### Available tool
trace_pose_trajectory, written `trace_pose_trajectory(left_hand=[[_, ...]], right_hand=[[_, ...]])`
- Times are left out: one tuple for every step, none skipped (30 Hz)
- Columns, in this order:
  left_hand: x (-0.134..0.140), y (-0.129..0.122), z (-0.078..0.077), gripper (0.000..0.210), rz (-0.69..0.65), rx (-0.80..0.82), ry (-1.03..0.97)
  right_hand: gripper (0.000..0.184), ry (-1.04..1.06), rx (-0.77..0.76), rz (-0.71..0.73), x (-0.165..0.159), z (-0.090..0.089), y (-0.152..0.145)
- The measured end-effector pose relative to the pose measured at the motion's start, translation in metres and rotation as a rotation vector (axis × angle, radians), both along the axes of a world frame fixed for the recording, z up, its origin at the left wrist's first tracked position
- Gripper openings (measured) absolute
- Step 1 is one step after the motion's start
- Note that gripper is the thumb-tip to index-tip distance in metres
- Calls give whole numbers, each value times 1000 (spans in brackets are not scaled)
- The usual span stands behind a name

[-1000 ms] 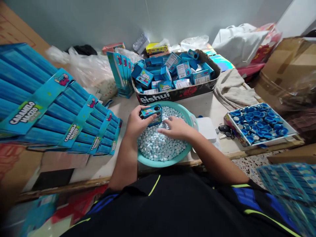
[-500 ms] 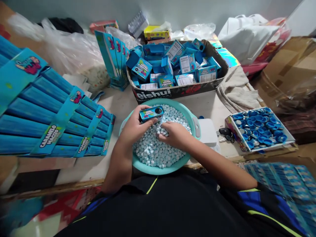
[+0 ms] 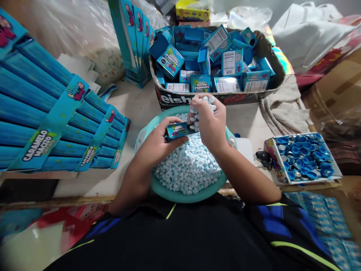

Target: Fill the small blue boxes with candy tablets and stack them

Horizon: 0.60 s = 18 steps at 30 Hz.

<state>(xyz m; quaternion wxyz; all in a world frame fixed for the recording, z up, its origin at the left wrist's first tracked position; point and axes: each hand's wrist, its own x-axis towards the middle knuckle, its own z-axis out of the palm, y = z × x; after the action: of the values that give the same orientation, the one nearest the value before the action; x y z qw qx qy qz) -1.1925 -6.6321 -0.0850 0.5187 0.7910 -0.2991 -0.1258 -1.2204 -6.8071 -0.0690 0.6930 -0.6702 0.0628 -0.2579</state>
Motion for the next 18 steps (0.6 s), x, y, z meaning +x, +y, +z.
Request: trace_pose_trajectory(left_hand=[[0, 0, 0, 44, -4, 2, 9], [-1, 0, 0, 45, -9, -2, 17], [-1, 0, 0, 45, -17, -8, 22], [-1, 0, 0, 46, -28, -14, 26], [-2, 0, 0, 47, -38, -17, 29], [-2, 1, 1, 47, -46, -15, 31], [-2, 1, 2, 48, -50, -6, 34], [-3, 1, 3, 48, -53, 8, 35], [-3, 1, 4, 48, -55, 22, 33], [-3, 1, 5, 48, -58, 33, 27], [-4, 1, 6, 48, -62, 42, 15], [-5, 1, 6, 48, -71, 51, 1], [-5, 1, 7, 48, -82, 61, -16], [-5, 1, 7, 47, -94, 70, -31], [-6, 2, 6, 47, -107, 76, -43], [-6, 2, 6, 46, -118, 77, -49], [-5, 2, 5, 45, -126, 71, -50], [-5, 2, 4, 45, -132, 59, -47]], right_hand=[[30, 9, 16, 2, 4, -2, 1], [31, 17, 35, 5, 5, -4, 1], [32, 23, 58, 12, 6, -5, 1], [32, 29, 82, 23, 6, -6, 2], [32, 31, 110, 35, 6, -6, 2], [32, 27, 145, 45, 6, -7, 3], [30, 16, 185, 51, 6, -8, 3], [29, -2, 224, 53, 7, -8, 2], [28, -26, 252, 52, 8, -9, 1], [28, -49, 263, 55, 9, -10, 0], [29, -71, 257, 64, 10, -11, -2], [30, -95, 239, 72, 10, -12, -4], [31, -118, 217, 80, 11, -12, -6], [30, -142, 201, 82, 11, -12, -8], [28, -165, 193, 80, 10, -12, -8], [25, -189, 189, 77, 9, -11, -8], [24, -204, 176, 76, 7, -11, -8], [24, -206, 153, 76, 6, -10, -6]])
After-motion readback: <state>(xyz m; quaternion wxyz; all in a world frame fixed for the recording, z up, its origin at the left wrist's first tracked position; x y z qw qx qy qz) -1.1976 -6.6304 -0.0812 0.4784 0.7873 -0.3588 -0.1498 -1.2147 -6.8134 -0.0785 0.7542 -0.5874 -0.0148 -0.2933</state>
